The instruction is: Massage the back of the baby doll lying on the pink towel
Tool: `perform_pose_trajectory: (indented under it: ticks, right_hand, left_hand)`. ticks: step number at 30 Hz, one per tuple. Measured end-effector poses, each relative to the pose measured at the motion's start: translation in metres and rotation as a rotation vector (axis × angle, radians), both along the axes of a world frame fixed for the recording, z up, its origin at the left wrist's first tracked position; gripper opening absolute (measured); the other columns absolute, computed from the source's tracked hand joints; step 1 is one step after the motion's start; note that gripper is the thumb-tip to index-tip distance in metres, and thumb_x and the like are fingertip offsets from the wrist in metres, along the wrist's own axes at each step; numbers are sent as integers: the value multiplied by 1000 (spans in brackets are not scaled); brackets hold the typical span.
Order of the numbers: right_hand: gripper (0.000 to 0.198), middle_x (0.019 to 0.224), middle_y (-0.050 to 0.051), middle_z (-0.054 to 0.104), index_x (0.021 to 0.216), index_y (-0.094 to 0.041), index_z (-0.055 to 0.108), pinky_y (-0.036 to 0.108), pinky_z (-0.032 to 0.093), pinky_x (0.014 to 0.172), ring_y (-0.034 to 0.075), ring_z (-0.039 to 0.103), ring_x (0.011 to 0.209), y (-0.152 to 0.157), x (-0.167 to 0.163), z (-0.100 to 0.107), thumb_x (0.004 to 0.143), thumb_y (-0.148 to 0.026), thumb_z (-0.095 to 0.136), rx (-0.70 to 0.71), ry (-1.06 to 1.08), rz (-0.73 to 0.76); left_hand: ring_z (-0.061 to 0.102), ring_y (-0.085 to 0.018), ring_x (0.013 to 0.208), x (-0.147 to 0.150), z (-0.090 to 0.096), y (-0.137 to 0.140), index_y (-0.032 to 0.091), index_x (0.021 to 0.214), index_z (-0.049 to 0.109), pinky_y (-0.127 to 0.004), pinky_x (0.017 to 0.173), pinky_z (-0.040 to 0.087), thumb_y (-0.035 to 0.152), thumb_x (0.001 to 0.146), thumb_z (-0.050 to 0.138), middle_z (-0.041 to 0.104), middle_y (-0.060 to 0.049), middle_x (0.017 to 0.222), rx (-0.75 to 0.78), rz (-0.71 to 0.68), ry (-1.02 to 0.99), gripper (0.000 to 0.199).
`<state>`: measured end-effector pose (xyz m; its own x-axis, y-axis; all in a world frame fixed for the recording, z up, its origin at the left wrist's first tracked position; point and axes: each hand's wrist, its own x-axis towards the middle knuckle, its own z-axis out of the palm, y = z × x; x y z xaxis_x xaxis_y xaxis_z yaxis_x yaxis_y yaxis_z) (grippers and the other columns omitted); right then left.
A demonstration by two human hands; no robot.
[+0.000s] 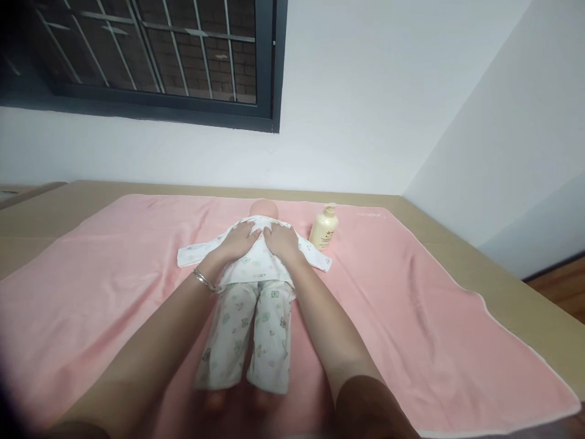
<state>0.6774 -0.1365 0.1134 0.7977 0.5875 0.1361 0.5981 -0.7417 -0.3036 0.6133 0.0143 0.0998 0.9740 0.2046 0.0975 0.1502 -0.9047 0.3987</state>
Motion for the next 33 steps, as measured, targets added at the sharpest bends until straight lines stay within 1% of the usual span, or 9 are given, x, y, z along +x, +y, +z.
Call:
perform_pose_trajectory:
  ticks: [3,8,14,17,19,23,25,28,33]
  right_hand:
    - [50,133,16,66,127,-12,63,41,35,110,29,58,126,0,1,-3,108,-37,24,24,15,-1]
    - [55,158,13,45,148,-16,49,51,24,120,29,37,147,-1,7,-10,108,-46,25,85,79,-8]
    - [55,158,12,45,149,-20,50,56,19,122,30,37,148,-1,10,-4,106,-50,30,190,139,12]
    - [55,164,9,36,155,-23,43,53,15,124,28,27,153,3,8,-7,107,-47,31,273,85,33]
    - [54,168,8,29,156,-25,42,54,10,125,28,20,156,5,6,-11,108,-47,30,243,72,47]
    - [53,168,9,27,154,-26,45,60,8,124,28,21,156,5,1,-10,109,-46,26,209,89,83]
    - [54,169,10,24,156,-25,43,61,11,124,29,19,157,4,-3,-6,109,-46,28,246,75,82]
    - [54,170,11,21,157,-23,40,59,10,124,28,15,157,5,-9,-1,108,-44,33,250,-3,93]
    - [51,166,11,32,154,-23,46,61,15,123,30,25,154,7,-12,-2,107,-41,37,164,7,167]
  left_hand:
    - [24,-28,156,3,-4,2,13,154,40,-46,126,18,56,103,25,33,-15,166,-10,25,-8,68]
    - [28,-27,154,3,-4,3,13,153,42,-43,126,18,55,102,30,37,-14,164,-44,24,-61,67]
    - [26,-26,156,2,2,0,16,149,48,-44,127,19,45,102,35,40,-11,163,-98,-17,-106,57]
    - [24,-22,157,2,3,-2,21,147,51,-44,129,13,36,104,31,43,-5,162,-175,-56,-140,50]
    - [33,-19,153,2,4,-3,21,143,54,-41,129,15,34,105,25,49,-5,158,-251,-26,-176,50]
    - [48,-18,143,2,3,-5,18,140,58,-34,124,29,40,107,15,55,-8,153,-383,27,-269,59]
    - [47,-19,144,1,4,-7,17,141,58,-34,124,28,43,107,13,55,-9,153,-404,43,-308,62]
    - [45,-20,146,0,4,-10,16,142,57,-36,126,24,42,108,14,54,-9,153,-395,60,-344,60]
    - [55,-23,135,0,2,-9,18,126,65,-36,118,39,44,108,19,64,-10,141,-336,10,-381,56]
